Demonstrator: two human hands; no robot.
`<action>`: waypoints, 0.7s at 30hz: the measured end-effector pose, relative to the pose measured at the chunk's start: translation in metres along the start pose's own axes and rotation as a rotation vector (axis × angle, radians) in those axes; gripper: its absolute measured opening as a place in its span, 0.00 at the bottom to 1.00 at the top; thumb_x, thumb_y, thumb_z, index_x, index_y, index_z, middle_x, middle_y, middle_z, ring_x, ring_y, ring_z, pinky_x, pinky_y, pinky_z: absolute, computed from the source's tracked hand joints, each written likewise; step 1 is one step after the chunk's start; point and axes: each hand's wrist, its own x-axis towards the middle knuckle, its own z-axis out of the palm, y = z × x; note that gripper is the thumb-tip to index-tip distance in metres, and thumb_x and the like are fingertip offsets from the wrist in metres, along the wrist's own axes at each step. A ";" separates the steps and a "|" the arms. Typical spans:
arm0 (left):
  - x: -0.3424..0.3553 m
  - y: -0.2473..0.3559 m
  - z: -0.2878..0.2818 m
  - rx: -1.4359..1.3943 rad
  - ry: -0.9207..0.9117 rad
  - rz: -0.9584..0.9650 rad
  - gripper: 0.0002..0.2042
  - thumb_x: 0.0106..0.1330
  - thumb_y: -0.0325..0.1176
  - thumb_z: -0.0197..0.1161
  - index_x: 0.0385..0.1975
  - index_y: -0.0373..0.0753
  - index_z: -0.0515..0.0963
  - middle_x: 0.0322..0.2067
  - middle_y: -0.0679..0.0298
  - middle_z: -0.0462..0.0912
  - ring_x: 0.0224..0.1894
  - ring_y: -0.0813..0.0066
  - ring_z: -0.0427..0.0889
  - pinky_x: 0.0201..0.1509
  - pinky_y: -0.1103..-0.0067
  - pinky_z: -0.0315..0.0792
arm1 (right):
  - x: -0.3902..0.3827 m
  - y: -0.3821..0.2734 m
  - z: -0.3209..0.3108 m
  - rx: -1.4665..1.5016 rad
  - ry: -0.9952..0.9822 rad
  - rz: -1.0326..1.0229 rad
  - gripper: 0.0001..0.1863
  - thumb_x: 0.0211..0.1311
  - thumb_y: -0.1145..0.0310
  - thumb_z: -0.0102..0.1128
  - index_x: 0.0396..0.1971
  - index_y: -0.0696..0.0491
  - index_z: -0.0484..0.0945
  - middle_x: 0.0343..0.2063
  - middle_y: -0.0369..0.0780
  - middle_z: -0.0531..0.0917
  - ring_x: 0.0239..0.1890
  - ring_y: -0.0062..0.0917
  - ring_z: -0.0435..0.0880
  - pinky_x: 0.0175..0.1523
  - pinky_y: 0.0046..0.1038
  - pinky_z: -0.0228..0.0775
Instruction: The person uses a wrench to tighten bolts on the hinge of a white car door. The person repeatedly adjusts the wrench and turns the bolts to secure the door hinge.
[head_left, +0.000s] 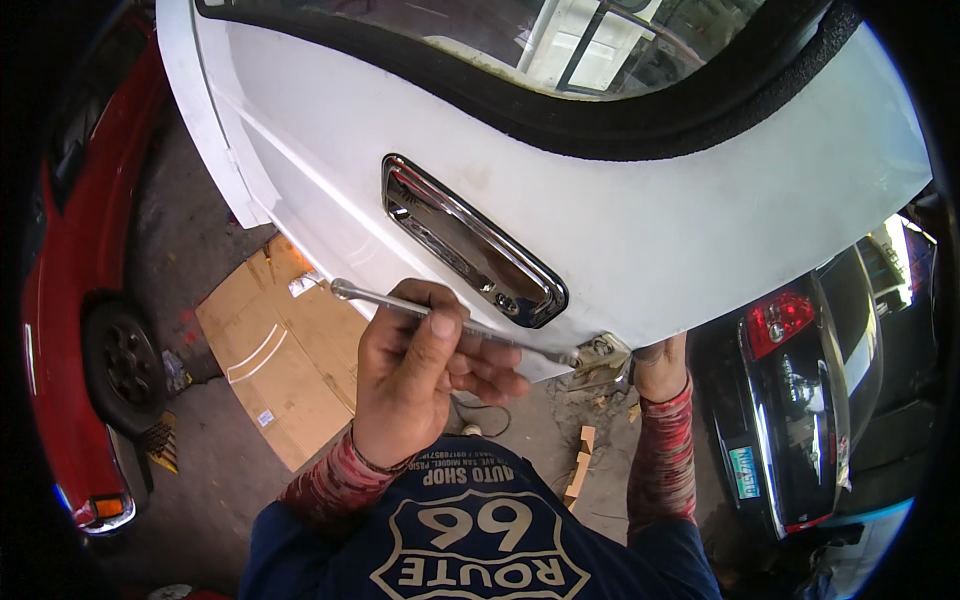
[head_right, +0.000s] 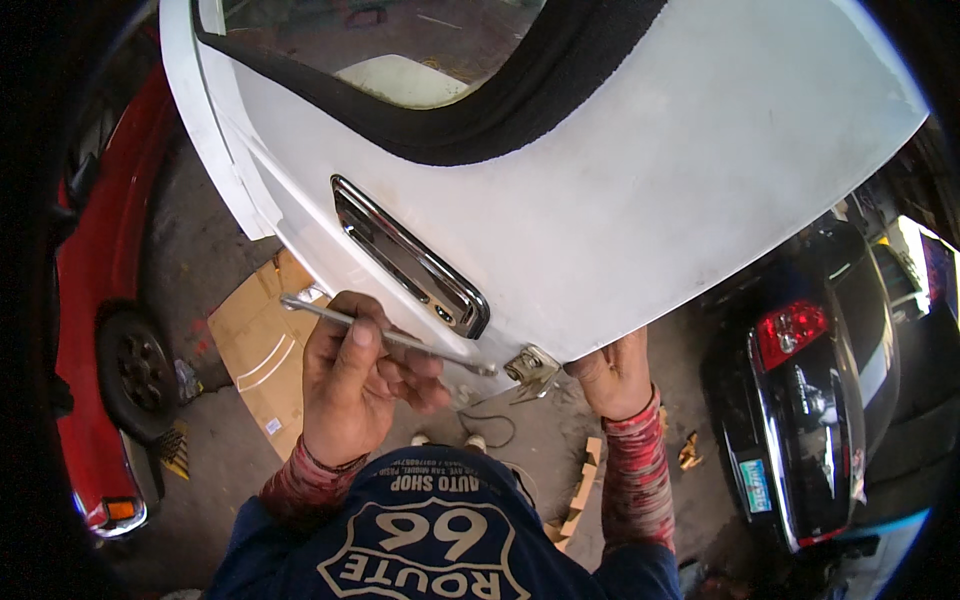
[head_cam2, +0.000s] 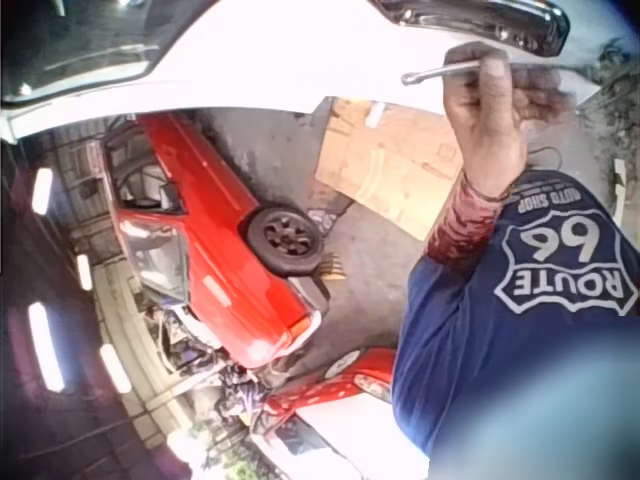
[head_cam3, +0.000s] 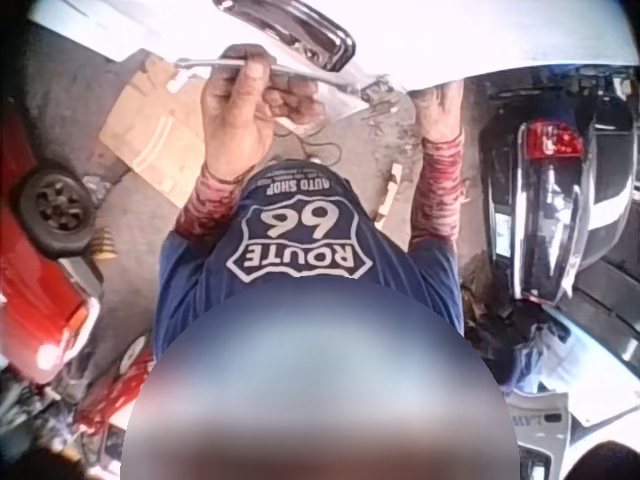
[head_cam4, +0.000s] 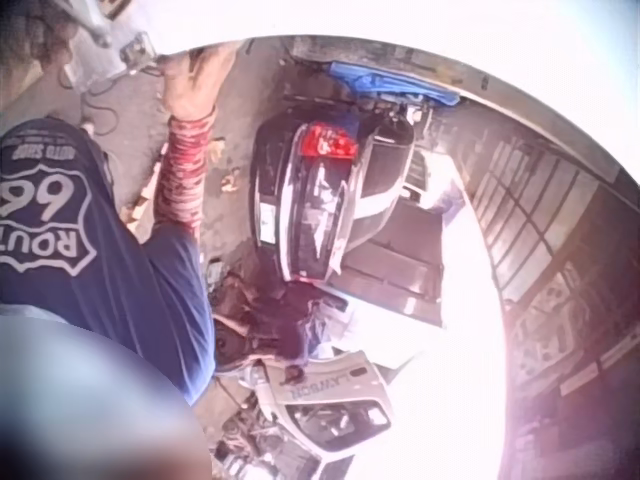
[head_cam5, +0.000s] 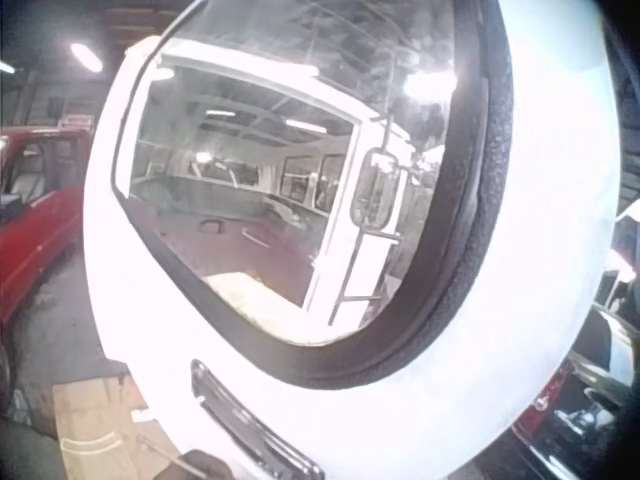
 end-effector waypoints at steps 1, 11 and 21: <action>0.001 -0.003 0.001 -0.052 0.035 -0.034 0.13 0.75 0.39 0.51 0.48 0.35 0.67 0.33 0.48 0.85 0.32 0.61 0.88 0.30 0.77 0.84 | 0.002 -0.002 -0.001 -0.037 -0.014 -0.014 0.49 0.59 0.43 0.65 0.66 0.65 0.54 0.61 0.47 0.67 0.62 0.35 0.69 0.65 0.35 0.61; -0.002 -0.039 0.011 -0.326 0.186 -0.266 0.16 0.76 0.41 0.49 0.51 0.36 0.74 0.33 0.52 0.86 0.32 0.65 0.89 0.33 0.76 0.85 | 0.011 -0.001 -0.002 0.007 -0.133 -0.107 0.44 0.61 0.43 0.63 0.62 0.67 0.62 0.57 0.49 0.72 0.59 0.34 0.73 0.63 0.34 0.64; -0.001 -0.035 0.026 -0.411 0.197 -0.301 0.16 0.76 0.39 0.48 0.53 0.32 0.70 0.38 0.49 0.85 0.38 0.63 0.88 0.37 0.76 0.86 | 0.009 0.001 -0.005 0.093 -0.129 -0.020 0.44 0.61 0.47 0.65 0.63 0.66 0.58 0.57 0.48 0.72 0.57 0.34 0.75 0.61 0.33 0.67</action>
